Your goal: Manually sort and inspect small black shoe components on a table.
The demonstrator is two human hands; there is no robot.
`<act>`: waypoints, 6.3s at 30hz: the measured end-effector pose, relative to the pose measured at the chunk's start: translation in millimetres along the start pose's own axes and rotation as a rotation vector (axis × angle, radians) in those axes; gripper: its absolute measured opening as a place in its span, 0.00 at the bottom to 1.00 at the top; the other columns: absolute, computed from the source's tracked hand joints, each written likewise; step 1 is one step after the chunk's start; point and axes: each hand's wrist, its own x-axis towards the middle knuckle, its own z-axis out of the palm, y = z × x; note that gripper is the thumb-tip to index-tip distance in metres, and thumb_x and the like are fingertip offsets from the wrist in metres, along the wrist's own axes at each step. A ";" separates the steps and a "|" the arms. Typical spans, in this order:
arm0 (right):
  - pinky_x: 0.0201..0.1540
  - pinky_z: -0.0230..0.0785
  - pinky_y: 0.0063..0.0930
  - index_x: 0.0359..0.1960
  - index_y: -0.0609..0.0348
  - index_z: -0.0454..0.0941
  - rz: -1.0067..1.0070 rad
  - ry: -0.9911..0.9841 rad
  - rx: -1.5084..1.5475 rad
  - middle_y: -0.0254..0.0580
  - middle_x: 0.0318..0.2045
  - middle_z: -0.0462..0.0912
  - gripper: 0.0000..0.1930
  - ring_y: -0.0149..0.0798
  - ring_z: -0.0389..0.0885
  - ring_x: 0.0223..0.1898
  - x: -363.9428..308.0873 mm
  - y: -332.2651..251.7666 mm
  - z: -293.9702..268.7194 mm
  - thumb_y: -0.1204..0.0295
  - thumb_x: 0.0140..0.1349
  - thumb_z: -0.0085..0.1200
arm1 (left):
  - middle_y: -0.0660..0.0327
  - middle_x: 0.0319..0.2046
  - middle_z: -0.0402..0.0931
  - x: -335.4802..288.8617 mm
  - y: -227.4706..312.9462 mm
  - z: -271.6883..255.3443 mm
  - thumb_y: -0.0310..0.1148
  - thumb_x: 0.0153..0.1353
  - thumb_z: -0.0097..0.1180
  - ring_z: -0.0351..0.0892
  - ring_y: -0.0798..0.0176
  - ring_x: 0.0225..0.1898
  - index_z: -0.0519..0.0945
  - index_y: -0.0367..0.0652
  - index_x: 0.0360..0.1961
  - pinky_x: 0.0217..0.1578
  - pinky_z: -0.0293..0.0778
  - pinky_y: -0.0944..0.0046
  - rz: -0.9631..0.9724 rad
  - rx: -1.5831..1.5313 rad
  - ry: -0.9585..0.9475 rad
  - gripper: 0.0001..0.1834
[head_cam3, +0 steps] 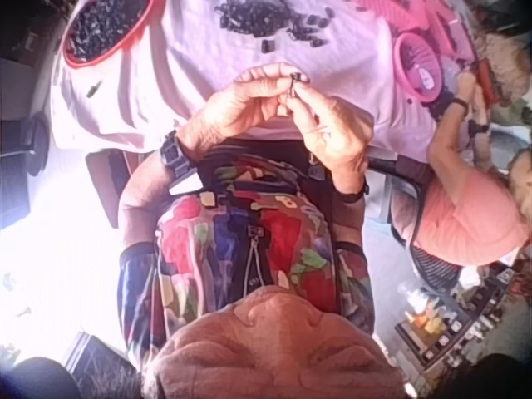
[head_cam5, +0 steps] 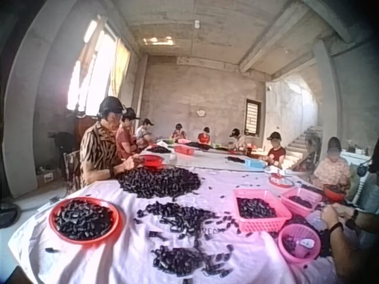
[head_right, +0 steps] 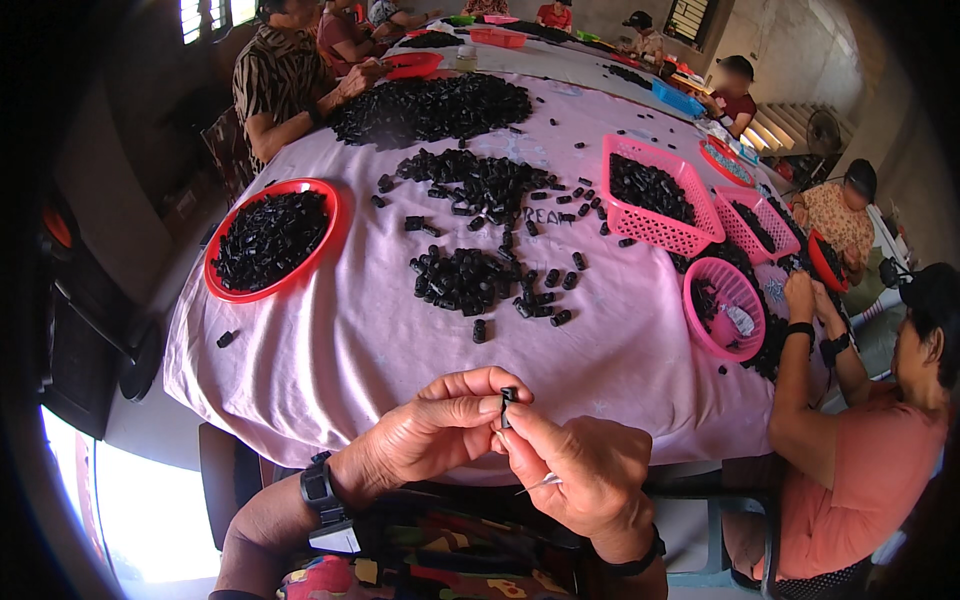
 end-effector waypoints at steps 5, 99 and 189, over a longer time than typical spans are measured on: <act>0.15 0.63 0.25 0.38 0.57 0.80 -0.045 0.004 -0.038 0.32 0.13 0.74 0.14 0.33 0.72 0.12 -0.5 -2.2 -2.7 0.74 0.48 0.68 | 0.64 0.40 0.75 0.4 0.1 0.2 0.33 0.63 0.55 0.73 0.71 0.42 0.74 0.38 0.48 0.47 0.68 0.67 0.003 -0.014 0.000 0.15; 0.19 0.68 0.34 0.23 0.58 0.69 0.469 -0.327 -0.037 0.43 0.14 0.76 0.25 0.46 0.78 0.16 -1.7 5.7 7.1 0.49 0.52 0.63 | 0.61 0.50 0.75 2.0 -3.2 -9.2 0.30 0.62 0.54 0.74 0.63 0.52 0.73 0.40 0.51 0.58 0.67 0.60 -0.075 0.053 0.111 0.16; 0.20 0.69 0.33 0.22 0.59 0.71 0.489 -0.239 -0.027 0.43 0.16 0.77 0.27 0.44 0.79 0.17 0.0 1.5 2.3 0.47 0.44 0.69 | 0.63 0.48 0.75 1.0 -3.0 -6.6 0.30 0.63 0.53 0.74 0.71 0.46 0.75 0.39 0.52 0.48 0.70 0.69 -0.042 0.079 0.032 0.16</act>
